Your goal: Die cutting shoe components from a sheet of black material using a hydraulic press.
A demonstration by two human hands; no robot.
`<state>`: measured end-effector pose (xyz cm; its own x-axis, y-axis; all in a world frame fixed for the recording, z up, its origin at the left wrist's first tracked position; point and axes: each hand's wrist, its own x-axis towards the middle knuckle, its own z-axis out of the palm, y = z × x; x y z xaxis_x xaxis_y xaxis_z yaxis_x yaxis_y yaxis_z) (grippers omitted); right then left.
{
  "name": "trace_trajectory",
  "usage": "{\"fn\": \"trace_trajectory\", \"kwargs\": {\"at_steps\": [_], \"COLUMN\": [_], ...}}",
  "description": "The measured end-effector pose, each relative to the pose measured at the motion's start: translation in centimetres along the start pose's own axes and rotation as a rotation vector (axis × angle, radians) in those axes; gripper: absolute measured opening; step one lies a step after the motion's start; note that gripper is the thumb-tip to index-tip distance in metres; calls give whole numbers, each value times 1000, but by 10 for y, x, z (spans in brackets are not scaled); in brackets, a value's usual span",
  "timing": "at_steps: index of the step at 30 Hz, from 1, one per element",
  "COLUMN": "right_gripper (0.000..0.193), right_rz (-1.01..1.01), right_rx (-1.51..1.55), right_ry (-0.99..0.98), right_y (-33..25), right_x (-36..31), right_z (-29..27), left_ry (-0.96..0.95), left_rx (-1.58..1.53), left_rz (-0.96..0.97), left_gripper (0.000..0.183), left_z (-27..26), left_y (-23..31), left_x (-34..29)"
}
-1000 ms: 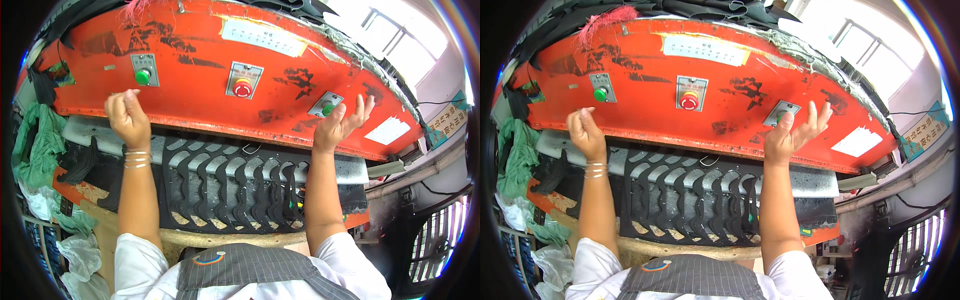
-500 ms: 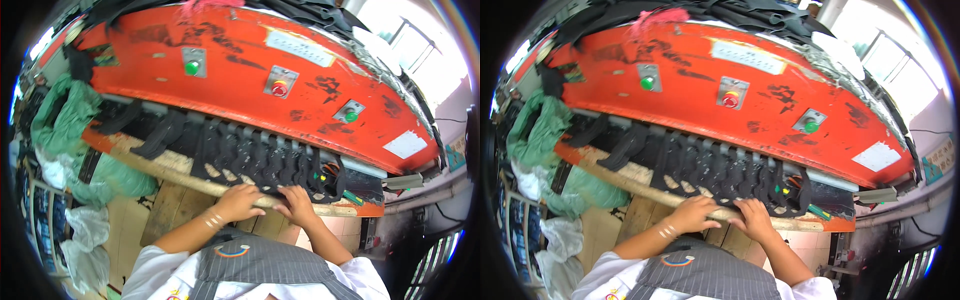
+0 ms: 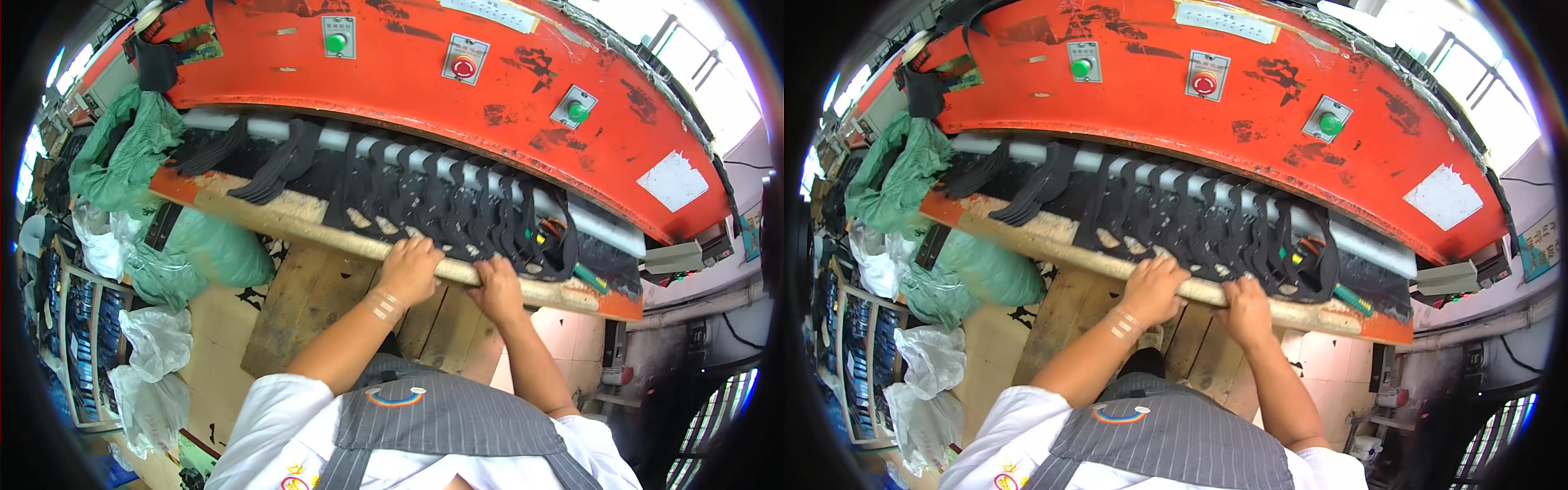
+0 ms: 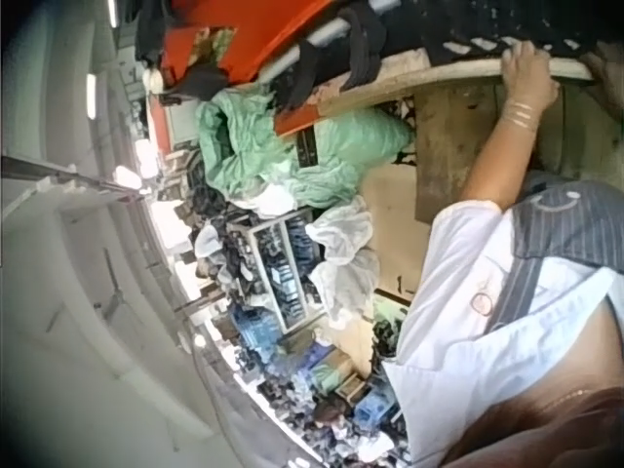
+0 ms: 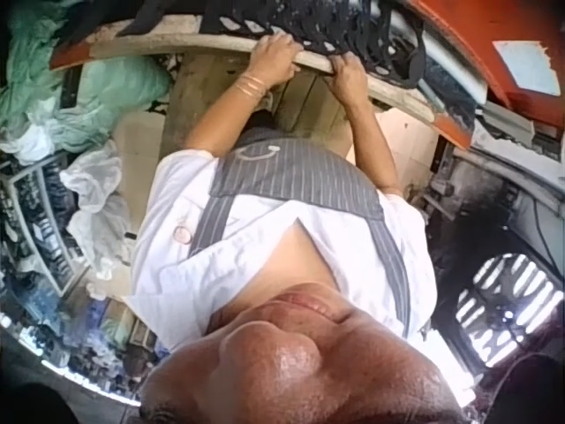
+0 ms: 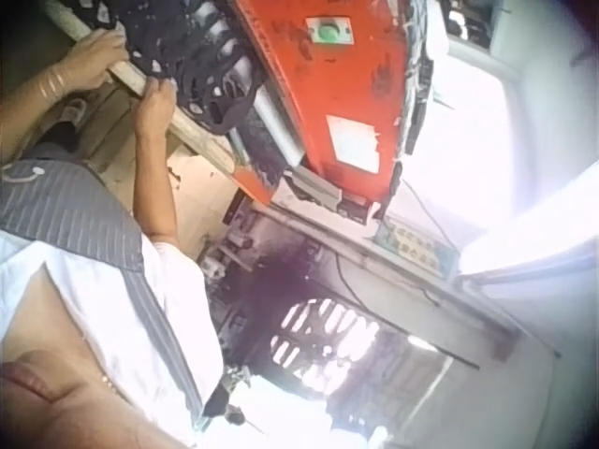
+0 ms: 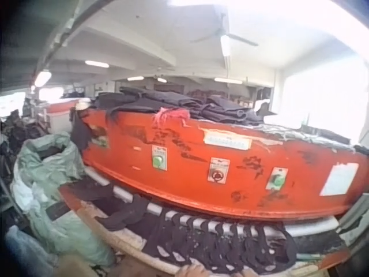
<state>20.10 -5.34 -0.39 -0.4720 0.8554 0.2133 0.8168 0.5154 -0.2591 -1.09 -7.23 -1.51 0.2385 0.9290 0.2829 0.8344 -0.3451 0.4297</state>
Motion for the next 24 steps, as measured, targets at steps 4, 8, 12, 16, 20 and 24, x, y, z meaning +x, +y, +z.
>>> {"fn": "trace_trajectory", "kwargs": {"at_steps": [4,8,12,16,20,24], "right_gripper": [47,29,25,12,10,7], "right_rz": [-19,-30,-108,-260,-360,13], "right_rx": [249,393,252,110,301,709], "right_ry": [-316,-151,187,200,147,198], "right_y": [25,60,84,99,113,158], "right_x": [40,141,213,232,248,269], "right_z": [-30,-51,8,47,42,-34], "left_ry": [-275,-135,143,200,196,229], "left_rx": [-104,-398,-245,-215,-138,-121], "left_rz": [-45,-144,-88,-154,-117,-82], "left_gripper": [49,64,90,92,90,87], "left_z": [-28,-26,25,71,89,90], "left_y": [-17,-34,-57,-76,-86,-80], "left_x": [34,124,191,190,178,182]}}
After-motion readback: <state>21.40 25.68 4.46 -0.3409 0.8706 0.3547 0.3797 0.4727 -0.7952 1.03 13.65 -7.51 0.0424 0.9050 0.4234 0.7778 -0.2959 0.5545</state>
